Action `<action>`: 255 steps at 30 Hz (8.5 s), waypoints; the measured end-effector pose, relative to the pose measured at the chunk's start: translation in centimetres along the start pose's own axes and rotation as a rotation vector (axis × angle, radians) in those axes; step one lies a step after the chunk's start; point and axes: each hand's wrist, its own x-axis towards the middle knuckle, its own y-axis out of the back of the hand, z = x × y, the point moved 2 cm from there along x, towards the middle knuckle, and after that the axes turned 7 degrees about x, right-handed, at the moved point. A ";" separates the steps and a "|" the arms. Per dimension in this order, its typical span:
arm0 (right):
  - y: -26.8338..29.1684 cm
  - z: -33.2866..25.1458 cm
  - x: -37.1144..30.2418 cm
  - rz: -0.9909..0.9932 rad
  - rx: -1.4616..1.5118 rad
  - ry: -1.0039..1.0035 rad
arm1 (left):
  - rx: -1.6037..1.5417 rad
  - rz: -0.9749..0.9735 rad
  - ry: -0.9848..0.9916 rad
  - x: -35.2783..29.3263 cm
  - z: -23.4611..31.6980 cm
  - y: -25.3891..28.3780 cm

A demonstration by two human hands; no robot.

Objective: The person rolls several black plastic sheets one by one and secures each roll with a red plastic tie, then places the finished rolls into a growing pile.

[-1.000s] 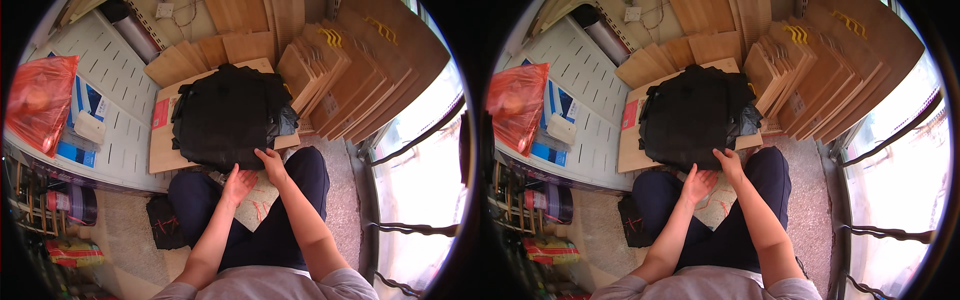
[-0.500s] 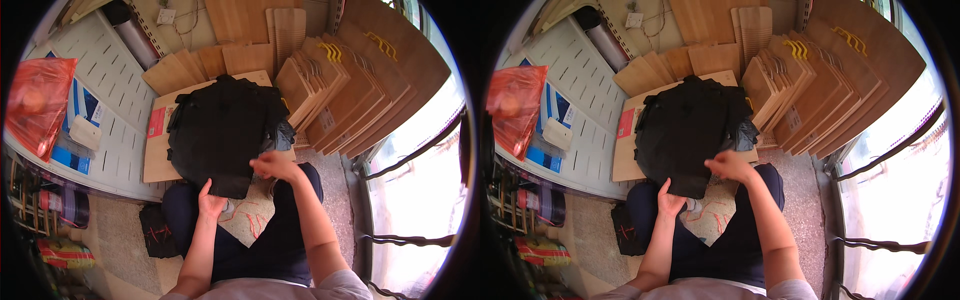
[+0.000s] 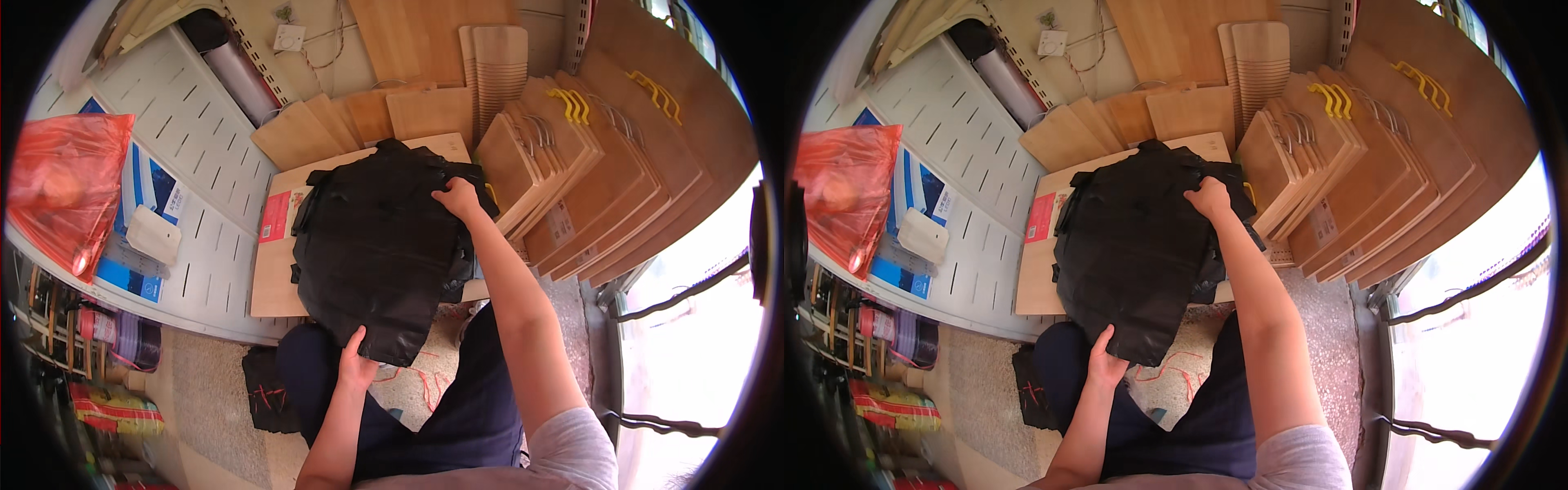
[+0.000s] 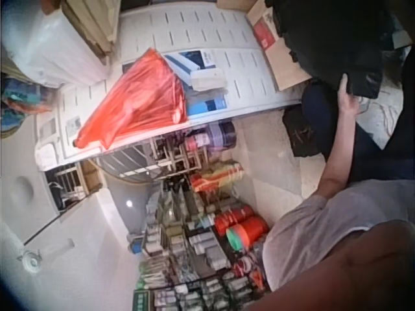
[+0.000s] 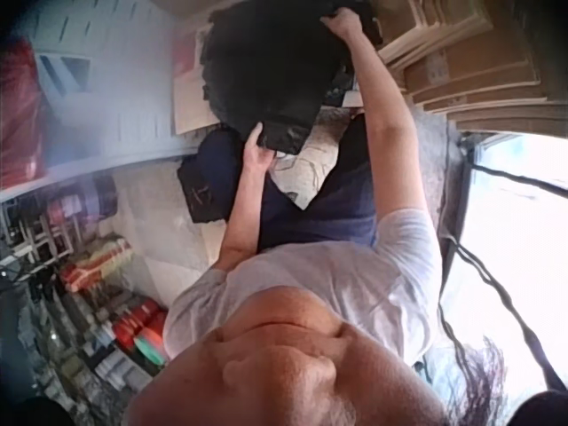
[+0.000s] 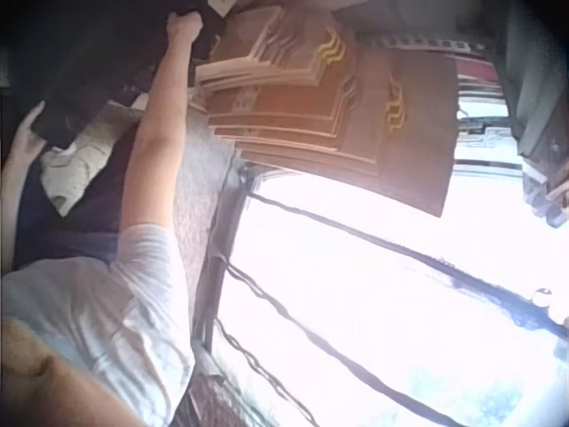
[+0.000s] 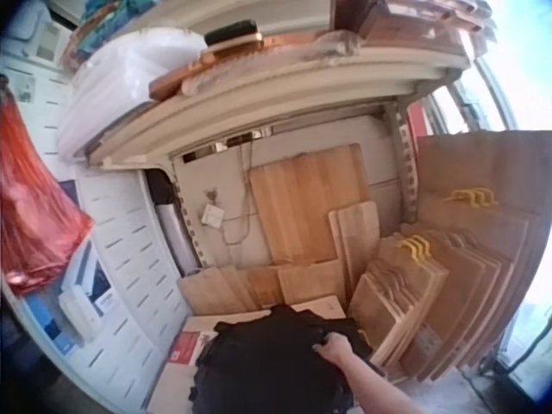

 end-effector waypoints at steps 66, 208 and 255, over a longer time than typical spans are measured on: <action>2.1 0.7 -17.3 -0.151 -0.511 0.777 | 0.732 0.166 -0.224 10.1 16.7 -1.8; 2.3 -2.3 -9.9 -0.406 -0.261 0.651 | 2.094 -0.228 -1.256 13.0 16.0 -10.1; 5.5 -2.9 -7.3 -0.646 0.148 -0.135 | 2.168 -0.586 -0.715 13.5 16.3 -10.3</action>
